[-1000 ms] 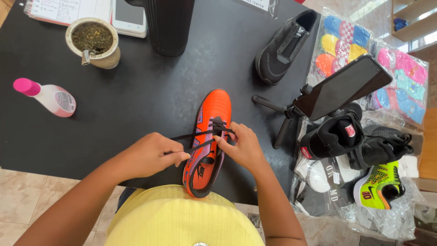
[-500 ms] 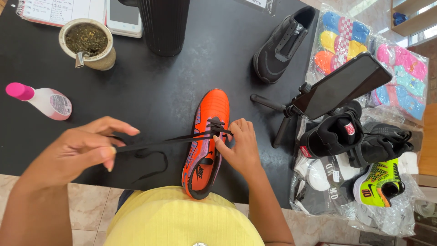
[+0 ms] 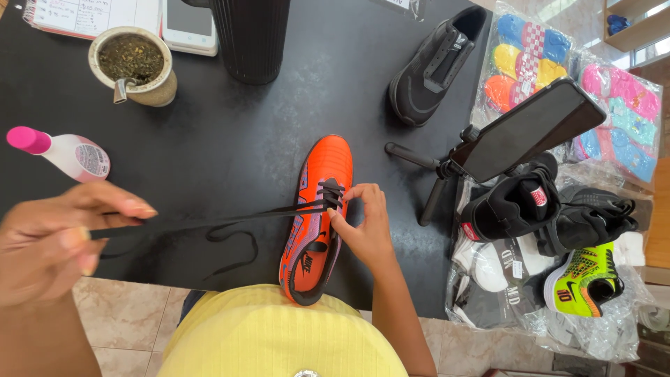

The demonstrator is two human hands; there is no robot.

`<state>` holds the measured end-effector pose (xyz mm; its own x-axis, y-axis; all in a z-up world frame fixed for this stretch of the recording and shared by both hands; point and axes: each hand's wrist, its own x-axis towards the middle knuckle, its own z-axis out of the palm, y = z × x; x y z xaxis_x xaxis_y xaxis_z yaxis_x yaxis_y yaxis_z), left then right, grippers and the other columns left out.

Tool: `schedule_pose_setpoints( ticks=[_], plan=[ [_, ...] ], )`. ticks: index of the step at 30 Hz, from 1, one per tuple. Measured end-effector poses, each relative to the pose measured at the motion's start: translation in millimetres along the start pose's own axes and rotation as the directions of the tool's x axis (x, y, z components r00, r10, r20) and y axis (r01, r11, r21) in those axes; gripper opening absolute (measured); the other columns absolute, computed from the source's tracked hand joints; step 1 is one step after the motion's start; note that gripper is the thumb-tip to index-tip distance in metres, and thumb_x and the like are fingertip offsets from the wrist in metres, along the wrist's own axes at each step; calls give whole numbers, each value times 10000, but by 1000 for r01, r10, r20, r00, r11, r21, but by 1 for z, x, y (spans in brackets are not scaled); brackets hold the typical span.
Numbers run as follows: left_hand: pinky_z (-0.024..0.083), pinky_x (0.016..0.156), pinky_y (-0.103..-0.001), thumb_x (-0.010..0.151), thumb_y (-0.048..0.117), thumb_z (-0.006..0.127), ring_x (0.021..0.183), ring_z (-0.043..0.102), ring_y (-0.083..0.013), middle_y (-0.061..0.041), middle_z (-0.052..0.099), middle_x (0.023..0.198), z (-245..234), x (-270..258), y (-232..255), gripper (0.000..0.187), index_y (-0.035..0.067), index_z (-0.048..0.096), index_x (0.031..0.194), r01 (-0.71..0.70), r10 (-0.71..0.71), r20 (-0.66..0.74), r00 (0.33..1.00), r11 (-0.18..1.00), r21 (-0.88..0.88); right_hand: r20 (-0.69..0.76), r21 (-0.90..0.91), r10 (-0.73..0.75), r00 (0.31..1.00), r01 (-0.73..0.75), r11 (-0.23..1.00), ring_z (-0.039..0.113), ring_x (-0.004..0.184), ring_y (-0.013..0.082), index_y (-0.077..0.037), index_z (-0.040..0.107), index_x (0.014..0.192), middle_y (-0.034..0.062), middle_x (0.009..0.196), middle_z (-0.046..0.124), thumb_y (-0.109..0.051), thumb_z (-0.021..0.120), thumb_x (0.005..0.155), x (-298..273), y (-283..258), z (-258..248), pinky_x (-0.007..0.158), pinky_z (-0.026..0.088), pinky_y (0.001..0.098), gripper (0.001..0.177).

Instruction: A person is threading laces through the eyelets of an orange soccer shoe on a display table.

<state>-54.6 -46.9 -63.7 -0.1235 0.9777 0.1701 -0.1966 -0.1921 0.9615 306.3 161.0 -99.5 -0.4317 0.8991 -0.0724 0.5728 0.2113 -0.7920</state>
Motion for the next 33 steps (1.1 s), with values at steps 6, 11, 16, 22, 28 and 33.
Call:
schedule_pose_setpoints(
  ticks=[6, 11, 16, 22, 28, 33],
  plan=[
    [646, 1007, -376, 1029, 290, 575, 1163, 724, -308, -202, 668, 1228, 8, -4, 4, 393, 100, 704, 710, -71, 75, -75, 994, 996, 53, 2, -42, -39, 999, 39, 998, 516, 1102, 190, -215, 636, 1121, -28, 1108, 585, -256, 714, 828, -3, -4, -2, 968, 433, 340, 306],
    [662, 789, -442, 1101, 429, 509, 900, 788, -299, -84, 753, 1095, 81, 29, 75, 598, 101, 653, 622, -228, 177, 474, 862, 972, 50, 222, -2, -617, 755, 633, 774, 524, 1368, 413, -153, 680, 990, 62, 1276, 660, -200, 795, 866, -25, -66, -12, 1196, 178, 644, 175],
    [615, 697, -353, 930, 533, 461, 757, 799, -225, -58, 789, 905, 120, 38, 89, 520, 95, 668, 741, 87, -139, 272, 952, 977, 194, 383, 324, -683, 622, 602, 730, 693, 850, 264, -129, 710, 913, 18, 781, 626, -215, 637, 971, -63, -61, -71, 1046, 508, 502, 127],
    [500, 801, -265, 917, 298, 660, 932, 633, -81, 49, 702, 1021, 115, 113, -53, 142, 179, 718, 970, 228, -359, 216, 908, 855, 465, 29, 65, -138, 990, 136, 989, 634, 640, 129, -72, 701, 806, 50, 757, 709, -285, 598, 981, -134, 21, -167, 739, 609, 344, 295],
    [510, 776, -265, 837, 320, 759, 877, 618, -96, 46, 654, 997, 132, 142, -102, 159, 204, 695, 924, 355, -531, 193, 825, 753, 554, -185, -424, 582, 792, -598, 680, 705, 1118, 165, -171, 707, 1258, -12, 1165, 779, -400, 552, 954, -128, 43, -163, 958, 482, 328, 411],
    [458, 734, -262, 928, 259, 663, 809, 566, -92, 57, 663, 901, 126, 150, -104, 111, 171, 650, 863, 407, -582, 286, 762, 772, 488, -145, -499, 295, 944, -328, 802, 610, 1245, 198, -186, 678, 1301, 7, 1297, 704, -412, 610, 926, -95, 7, -111, 1058, 443, 381, 443]
  ],
)
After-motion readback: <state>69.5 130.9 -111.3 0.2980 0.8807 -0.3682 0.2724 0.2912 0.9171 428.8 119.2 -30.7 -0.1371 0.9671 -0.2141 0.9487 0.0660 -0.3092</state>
